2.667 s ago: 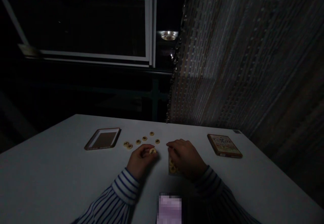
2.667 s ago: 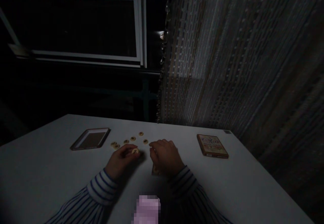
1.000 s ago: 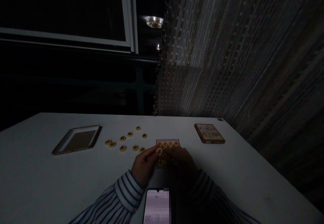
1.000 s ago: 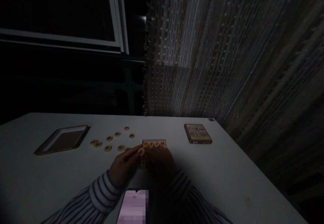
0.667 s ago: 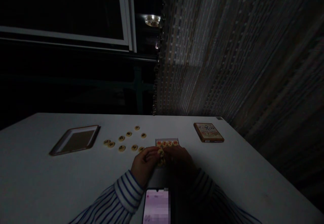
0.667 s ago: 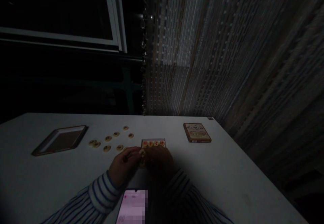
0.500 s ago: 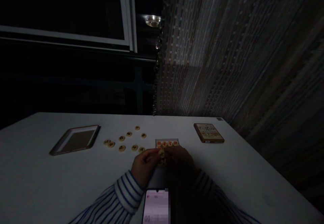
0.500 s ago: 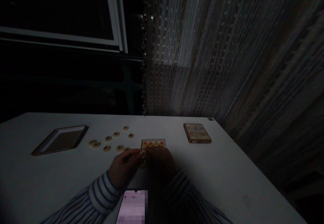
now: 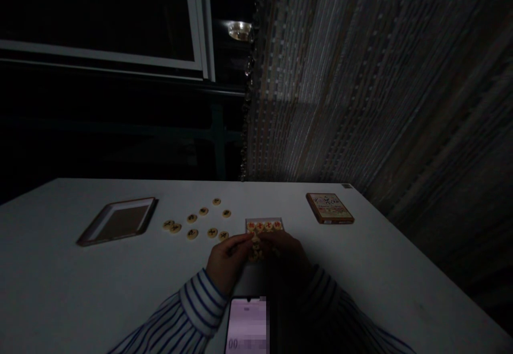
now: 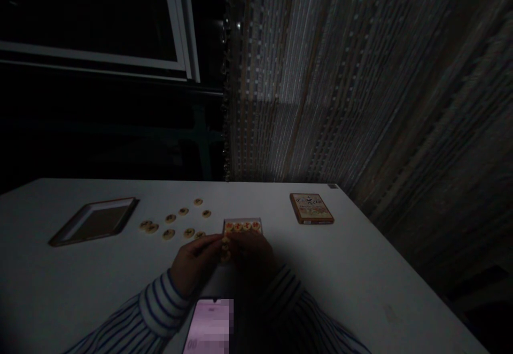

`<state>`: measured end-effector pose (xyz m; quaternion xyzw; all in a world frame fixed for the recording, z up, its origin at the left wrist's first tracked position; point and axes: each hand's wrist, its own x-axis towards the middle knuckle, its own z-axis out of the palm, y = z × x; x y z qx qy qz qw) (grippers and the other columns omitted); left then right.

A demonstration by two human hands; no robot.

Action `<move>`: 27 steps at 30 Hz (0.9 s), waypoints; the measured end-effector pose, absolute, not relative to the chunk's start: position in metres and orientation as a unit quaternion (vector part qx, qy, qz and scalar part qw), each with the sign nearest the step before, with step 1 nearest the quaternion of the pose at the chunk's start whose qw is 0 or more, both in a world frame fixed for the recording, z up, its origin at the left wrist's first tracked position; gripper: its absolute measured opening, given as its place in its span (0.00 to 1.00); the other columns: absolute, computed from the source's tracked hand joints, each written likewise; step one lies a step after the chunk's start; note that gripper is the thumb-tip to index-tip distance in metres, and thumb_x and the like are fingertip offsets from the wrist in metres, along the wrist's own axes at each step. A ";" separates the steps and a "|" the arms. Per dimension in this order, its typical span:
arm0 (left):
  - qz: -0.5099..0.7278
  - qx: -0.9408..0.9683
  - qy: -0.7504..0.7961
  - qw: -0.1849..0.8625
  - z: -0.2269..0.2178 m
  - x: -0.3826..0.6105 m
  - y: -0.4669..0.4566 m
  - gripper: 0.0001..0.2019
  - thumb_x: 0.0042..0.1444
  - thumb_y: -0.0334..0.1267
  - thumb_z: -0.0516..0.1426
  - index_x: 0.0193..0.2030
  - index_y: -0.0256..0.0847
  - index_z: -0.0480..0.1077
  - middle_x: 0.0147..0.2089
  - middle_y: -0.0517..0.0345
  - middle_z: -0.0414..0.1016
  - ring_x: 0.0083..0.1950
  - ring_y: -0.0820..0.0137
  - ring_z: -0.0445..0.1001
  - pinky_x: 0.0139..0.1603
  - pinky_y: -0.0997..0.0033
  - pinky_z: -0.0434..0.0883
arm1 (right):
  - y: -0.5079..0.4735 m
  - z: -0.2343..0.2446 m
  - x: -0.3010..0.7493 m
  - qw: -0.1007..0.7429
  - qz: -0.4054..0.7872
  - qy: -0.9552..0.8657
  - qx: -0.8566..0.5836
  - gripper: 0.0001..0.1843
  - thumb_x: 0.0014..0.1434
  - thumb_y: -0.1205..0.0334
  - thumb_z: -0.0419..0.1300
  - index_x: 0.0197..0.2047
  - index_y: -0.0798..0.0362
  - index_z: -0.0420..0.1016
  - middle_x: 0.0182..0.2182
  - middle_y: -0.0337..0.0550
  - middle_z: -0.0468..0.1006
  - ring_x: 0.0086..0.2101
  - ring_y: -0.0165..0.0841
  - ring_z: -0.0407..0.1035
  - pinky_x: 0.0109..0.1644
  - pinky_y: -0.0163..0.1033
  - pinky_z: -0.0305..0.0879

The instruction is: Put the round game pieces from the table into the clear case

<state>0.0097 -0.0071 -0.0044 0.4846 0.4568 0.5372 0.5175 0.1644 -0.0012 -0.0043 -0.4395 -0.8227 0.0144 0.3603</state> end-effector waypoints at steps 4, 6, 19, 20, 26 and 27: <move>0.536 0.473 0.443 0.541 -0.008 0.010 -0.007 0.14 0.38 0.39 0.62 0.34 0.36 0.74 0.34 0.52 0.78 0.36 0.67 0.75 0.39 0.70 0.72 | -0.001 -0.004 0.164 0.384 0.039 -0.808 -0.445 0.14 0.57 0.59 0.48 0.37 0.52 0.73 0.32 0.45 0.77 0.33 0.32 0.70 0.35 0.35 0.65; 0.532 0.463 0.432 0.562 -0.011 0.011 -0.007 0.16 0.38 0.38 0.62 0.36 0.35 0.73 0.34 0.51 0.78 0.35 0.67 0.75 0.39 0.70 0.72 | -0.001 -0.007 0.164 0.406 0.047 -0.796 -0.447 0.14 0.57 0.58 0.49 0.37 0.53 0.73 0.32 0.45 0.77 0.33 0.31 0.70 0.36 0.35 0.66; 0.542 0.449 0.428 0.567 0.001 0.013 -0.011 0.16 0.36 0.40 0.63 0.33 0.35 0.73 0.32 0.51 0.78 0.34 0.66 0.75 0.38 0.69 0.72 | -0.004 0.001 0.161 0.393 0.071 -0.793 -0.460 0.14 0.57 0.58 0.48 0.37 0.51 0.74 0.32 0.44 0.77 0.33 0.31 0.71 0.35 0.34 0.66; 0.543 0.452 0.433 0.560 0.002 0.013 -0.011 0.15 0.35 0.40 0.63 0.32 0.35 0.73 0.32 0.51 0.78 0.34 0.66 0.75 0.38 0.69 0.72 | -0.004 0.004 0.161 0.391 0.072 -0.795 -0.457 0.14 0.58 0.58 0.48 0.37 0.51 0.74 0.32 0.44 0.77 0.32 0.31 0.71 0.35 0.33 0.66; 0.542 0.483 0.454 0.517 0.002 0.011 -0.010 0.13 0.38 0.41 0.61 0.32 0.37 0.75 0.32 0.54 0.78 0.35 0.66 0.75 0.38 0.71 0.72 | -0.006 0.012 0.161 0.338 0.049 -0.828 -0.446 0.14 0.58 0.61 0.46 0.36 0.50 0.74 0.29 0.41 0.77 0.29 0.30 0.71 0.32 0.32 0.65; 0.541 0.487 0.455 0.513 0.001 0.010 -0.010 0.13 0.38 0.40 0.61 0.32 0.37 0.75 0.32 0.54 0.78 0.35 0.67 0.75 0.38 0.71 0.72 | -0.007 0.013 0.161 0.334 0.045 -0.831 -0.443 0.14 0.58 0.61 0.46 0.36 0.50 0.74 0.29 0.41 0.77 0.29 0.29 0.71 0.33 0.32 0.65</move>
